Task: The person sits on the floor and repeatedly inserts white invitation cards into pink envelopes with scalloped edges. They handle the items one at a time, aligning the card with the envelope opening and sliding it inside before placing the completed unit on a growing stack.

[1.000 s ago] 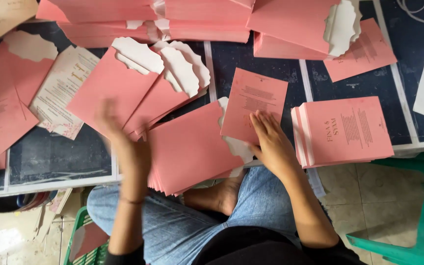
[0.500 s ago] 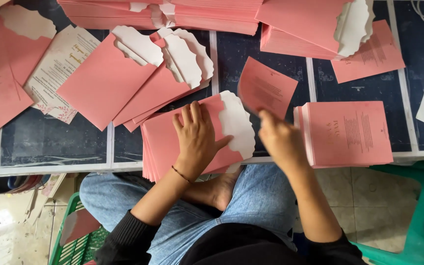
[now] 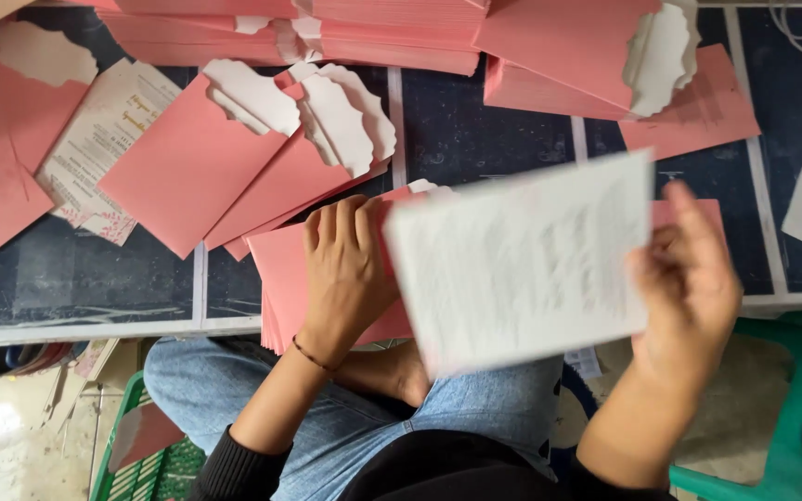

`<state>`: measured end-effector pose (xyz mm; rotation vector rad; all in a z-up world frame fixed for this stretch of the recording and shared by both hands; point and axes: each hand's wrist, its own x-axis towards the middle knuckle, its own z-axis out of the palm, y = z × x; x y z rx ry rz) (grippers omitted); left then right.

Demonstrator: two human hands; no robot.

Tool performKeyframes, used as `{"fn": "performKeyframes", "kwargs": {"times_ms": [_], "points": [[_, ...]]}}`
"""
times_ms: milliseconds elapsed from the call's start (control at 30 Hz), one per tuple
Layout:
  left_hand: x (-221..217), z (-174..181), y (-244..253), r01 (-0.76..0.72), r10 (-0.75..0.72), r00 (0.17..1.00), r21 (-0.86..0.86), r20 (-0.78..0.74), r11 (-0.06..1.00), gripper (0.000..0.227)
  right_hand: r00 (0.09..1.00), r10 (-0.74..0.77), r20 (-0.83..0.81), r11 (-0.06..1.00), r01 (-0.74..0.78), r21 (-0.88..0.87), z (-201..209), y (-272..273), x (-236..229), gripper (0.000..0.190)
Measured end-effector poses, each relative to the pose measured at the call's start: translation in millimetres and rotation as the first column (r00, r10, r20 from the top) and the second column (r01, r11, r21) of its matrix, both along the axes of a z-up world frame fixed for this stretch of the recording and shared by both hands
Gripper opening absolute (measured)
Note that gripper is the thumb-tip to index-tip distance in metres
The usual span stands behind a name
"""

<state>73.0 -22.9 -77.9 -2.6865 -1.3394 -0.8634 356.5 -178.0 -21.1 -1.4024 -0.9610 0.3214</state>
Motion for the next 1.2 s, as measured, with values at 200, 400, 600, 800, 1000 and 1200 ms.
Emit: {"fn": "performKeyframes", "kwargs": {"times_ms": [200, 400, 600, 800, 1000, 1200], "points": [[-20.7, 19.7, -9.0, 0.126, -0.135, 0.975, 0.061, 0.175, 0.990, 0.070, 0.987, -0.039, 0.157, 0.999, 0.040, -0.002, -6.5, -4.8, -11.7, 0.062], [-32.8, 29.0, -13.8, 0.116, -0.138, 0.965, 0.109, 0.222, 0.987, 0.079, 0.920, -0.110, 0.375, 0.994, 0.094, 0.061, -6.0, 14.7, -18.9, 0.051], [-41.7, 29.1, -10.7, 0.057, -0.091, 0.980, 0.189, 0.178, 0.980, 0.079, 0.962, -0.077, 0.263, 0.992, 0.100, -0.074, -15.6, 4.4, -28.2, 0.048], [-37.8, 28.5, -8.2, 0.058, -0.111, 0.982, 0.312, 0.155, 0.948, 0.085, 0.971, -0.063, 0.230, 0.994, 0.082, -0.071, -19.2, -2.7, -30.3, 0.045], [-23.3, 15.8, -8.5, 0.089, -0.200, 0.943, 0.378, 0.267, 0.922, 0.075, 0.970, -0.020, 0.243, 1.000, 0.022, -0.008, -29.8, 9.7, -48.3, 0.044], [-11.5, 16.9, -17.3, 0.113, -0.200, 0.940, 0.299, 0.278, 0.948, 0.078, 0.948, 0.144, 0.285, 0.988, -0.119, -0.101, -20.2, 15.4, -94.5, 0.046]]}}
